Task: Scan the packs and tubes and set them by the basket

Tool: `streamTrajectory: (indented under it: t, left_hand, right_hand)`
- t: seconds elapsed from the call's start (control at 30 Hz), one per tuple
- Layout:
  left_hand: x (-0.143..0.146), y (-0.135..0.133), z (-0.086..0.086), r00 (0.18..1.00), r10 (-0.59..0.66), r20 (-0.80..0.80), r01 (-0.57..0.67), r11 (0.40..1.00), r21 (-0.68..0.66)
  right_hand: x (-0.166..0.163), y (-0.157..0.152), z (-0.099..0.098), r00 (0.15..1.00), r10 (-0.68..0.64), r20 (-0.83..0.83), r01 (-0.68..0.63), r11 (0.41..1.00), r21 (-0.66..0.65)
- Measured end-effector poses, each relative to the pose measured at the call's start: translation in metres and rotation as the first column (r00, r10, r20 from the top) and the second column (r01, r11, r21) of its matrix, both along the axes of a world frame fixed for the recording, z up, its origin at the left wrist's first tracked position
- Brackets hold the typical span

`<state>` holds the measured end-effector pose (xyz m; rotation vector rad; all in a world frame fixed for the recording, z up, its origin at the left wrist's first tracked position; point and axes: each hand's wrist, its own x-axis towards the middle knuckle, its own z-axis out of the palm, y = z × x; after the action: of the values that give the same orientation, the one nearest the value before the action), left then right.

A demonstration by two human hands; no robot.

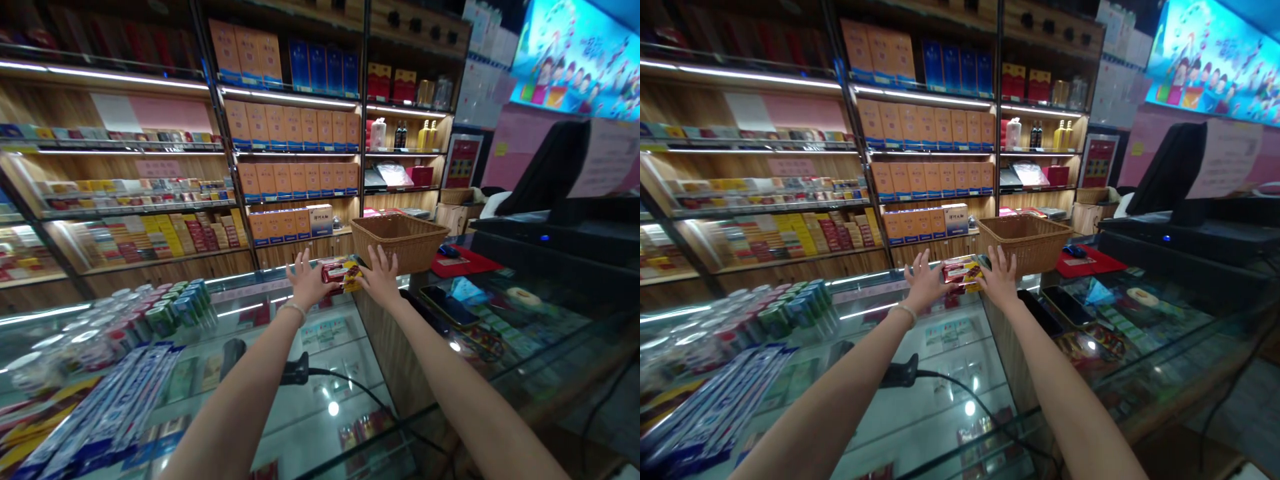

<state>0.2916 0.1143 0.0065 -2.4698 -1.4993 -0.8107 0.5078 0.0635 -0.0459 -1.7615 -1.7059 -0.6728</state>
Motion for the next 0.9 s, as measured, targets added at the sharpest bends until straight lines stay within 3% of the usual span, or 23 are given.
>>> streamTrajectory:
  t: [0.3,0.5,0.9]
  left_hand:
    - [0.006,0.013,-0.021,0.997,0.013,-0.080,-0.021,0.994,-0.110]
    - [0.005,0.014,-0.029,0.990,0.049,-0.129,-0.067,0.988,-0.136]
    - [0.003,0.004,-0.026,0.987,-0.001,-0.162,0.007,0.999,0.036]
  right_hand:
    - [-0.003,0.007,-0.020,0.998,0.029,0.052,-0.025,0.997,-0.069]
    - [-0.004,0.012,-0.033,0.997,0.008,0.075,-0.007,1.000,-0.012]
    - [-0.009,0.012,-0.041,0.994,-0.039,0.104,0.040,0.999,-0.003]
